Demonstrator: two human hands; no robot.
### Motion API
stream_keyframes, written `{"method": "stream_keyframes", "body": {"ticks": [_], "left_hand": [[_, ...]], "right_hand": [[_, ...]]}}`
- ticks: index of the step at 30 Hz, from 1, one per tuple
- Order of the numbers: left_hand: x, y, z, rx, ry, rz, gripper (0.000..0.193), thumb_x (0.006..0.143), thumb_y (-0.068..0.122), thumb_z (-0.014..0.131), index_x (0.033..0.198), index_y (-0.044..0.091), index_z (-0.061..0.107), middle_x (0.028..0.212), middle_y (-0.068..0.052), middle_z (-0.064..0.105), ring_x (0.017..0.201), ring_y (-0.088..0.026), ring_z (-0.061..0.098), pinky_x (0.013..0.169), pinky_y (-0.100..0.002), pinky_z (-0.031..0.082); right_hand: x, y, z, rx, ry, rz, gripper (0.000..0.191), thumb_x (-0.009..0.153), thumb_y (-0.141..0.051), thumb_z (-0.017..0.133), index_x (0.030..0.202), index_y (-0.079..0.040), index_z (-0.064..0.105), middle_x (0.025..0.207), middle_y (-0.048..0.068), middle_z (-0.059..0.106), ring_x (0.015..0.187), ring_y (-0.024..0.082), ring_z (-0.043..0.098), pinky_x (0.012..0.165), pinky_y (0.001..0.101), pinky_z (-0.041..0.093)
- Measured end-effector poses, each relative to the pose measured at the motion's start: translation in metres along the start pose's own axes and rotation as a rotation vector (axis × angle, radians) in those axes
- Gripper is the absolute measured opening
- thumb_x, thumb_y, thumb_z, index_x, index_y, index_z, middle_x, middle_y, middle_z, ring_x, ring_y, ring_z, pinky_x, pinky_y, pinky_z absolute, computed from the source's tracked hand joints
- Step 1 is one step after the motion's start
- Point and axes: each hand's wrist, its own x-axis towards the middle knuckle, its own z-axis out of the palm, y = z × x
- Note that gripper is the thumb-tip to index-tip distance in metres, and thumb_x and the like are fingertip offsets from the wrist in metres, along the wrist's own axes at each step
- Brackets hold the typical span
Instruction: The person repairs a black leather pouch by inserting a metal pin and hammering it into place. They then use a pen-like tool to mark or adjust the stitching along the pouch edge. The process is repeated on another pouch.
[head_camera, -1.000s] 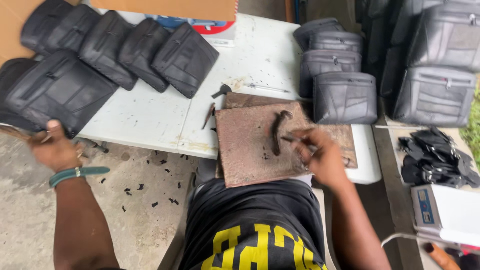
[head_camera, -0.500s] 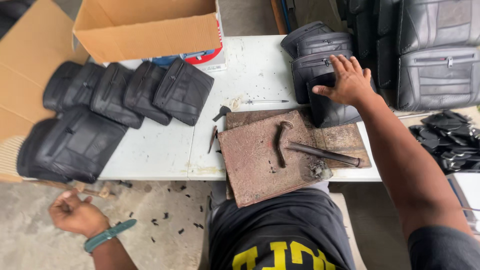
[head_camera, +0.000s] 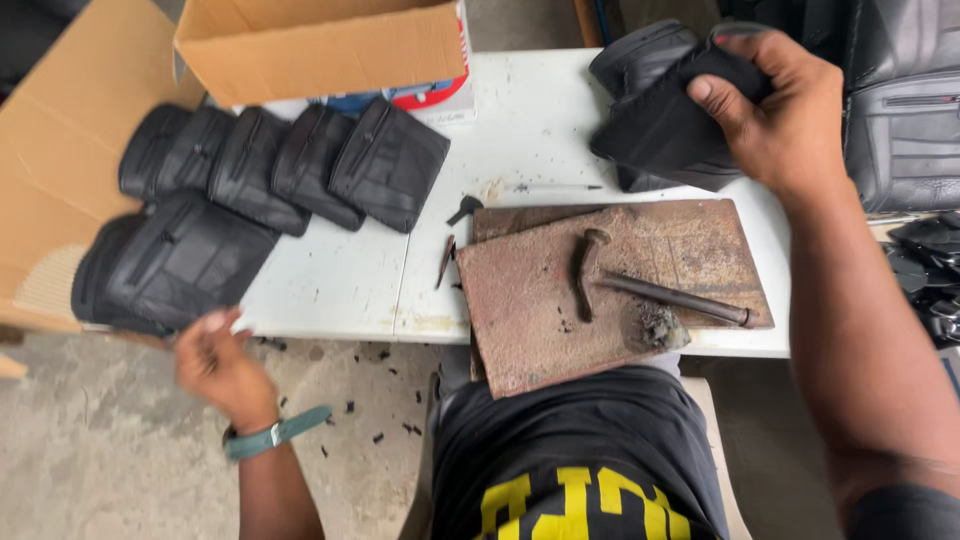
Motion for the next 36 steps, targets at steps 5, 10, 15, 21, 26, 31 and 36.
{"method": "stream_keyframes", "body": {"ticks": [5,10,15,21,26,31,36], "left_hand": [[-0.011,0.067,0.058,-0.152,-0.497,-0.088,0.048,0.109,0.044,0.056,0.135,0.003,0.057,0.136,-0.015,0.063,0.128,-0.026,0.064,0.104,-0.043,0.059],[-0.013,0.145,0.084,-0.486,-1.058,-0.078,0.089,0.098,0.078,0.049,0.144,0.002,0.051,0.15,-0.018,0.05,0.144,-0.031,0.049,0.119,-0.05,0.044],[-0.029,0.184,0.076,-0.417,-1.45,-0.025,0.07,0.087,0.067,0.072,0.116,0.004,0.069,0.101,-0.007,0.075,0.095,-0.019,0.076,0.085,-0.032,0.06],[-0.029,0.165,0.047,-0.503,-1.706,-0.158,0.045,0.091,0.051,0.072,0.087,0.006,0.071,0.07,0.0,0.07,0.06,-0.01,0.067,0.056,-0.026,0.052],[-0.03,0.129,0.013,-0.511,-1.467,-0.13,0.037,0.099,0.036,0.073,0.087,0.002,0.069,0.074,-0.003,0.073,0.062,-0.012,0.069,0.057,-0.029,0.053],[-0.013,0.096,-0.039,-0.796,-0.666,-0.469,0.04,0.095,0.021,0.073,0.12,-0.01,0.067,0.114,-0.021,0.075,0.096,-0.024,0.074,0.088,-0.037,0.061],[-0.005,0.078,-0.028,-1.083,-0.365,-0.479,0.03,0.118,0.019,0.064,0.122,-0.011,0.066,0.121,-0.023,0.072,0.108,-0.028,0.073,0.104,-0.041,0.059]], "right_hand": [[-0.047,-0.088,0.044,0.143,0.038,-0.039,0.033,0.104,-0.021,0.084,0.119,0.003,0.066,0.1,0.011,0.068,0.09,0.015,0.064,0.08,0.027,0.053],[-0.091,-0.133,0.088,0.998,-0.61,0.287,0.031,0.084,-0.019,0.086,0.109,-0.003,0.075,0.097,0.007,0.079,0.086,0.015,0.074,0.079,0.0314,0.061],[-0.117,-0.162,0.128,1.173,-0.783,0.238,0.038,0.079,-0.021,0.095,0.097,-0.002,0.068,0.096,0.005,0.072,0.089,0.013,0.065,0.08,0.0297,0.054],[-0.122,-0.192,0.151,0.982,-0.878,0.072,0.044,0.072,-0.033,0.096,0.095,-0.006,0.069,0.092,0.004,0.074,0.088,0.014,0.073,0.077,0.03,0.057],[-0.098,-0.159,0.148,0.661,-0.478,-0.133,0.046,0.091,-0.036,0.08,0.123,-0.005,0.069,0.117,0.011,0.07,0.109,0.023,0.066,0.097,0.0391,0.054],[-0.048,-0.049,0.16,0.34,-0.223,0.331,0.016,0.099,-0.017,0.078,0.107,-0.005,0.07,0.107,0.007,0.074,0.085,0.014,0.066,0.077,0.031,0.059],[-0.024,0.021,0.177,-0.169,-0.399,0.263,0.019,0.096,-0.014,0.077,0.114,-0.008,0.074,0.107,0.01,0.075,0.089,0.021,0.072,0.08,0.0341,0.058]]}}
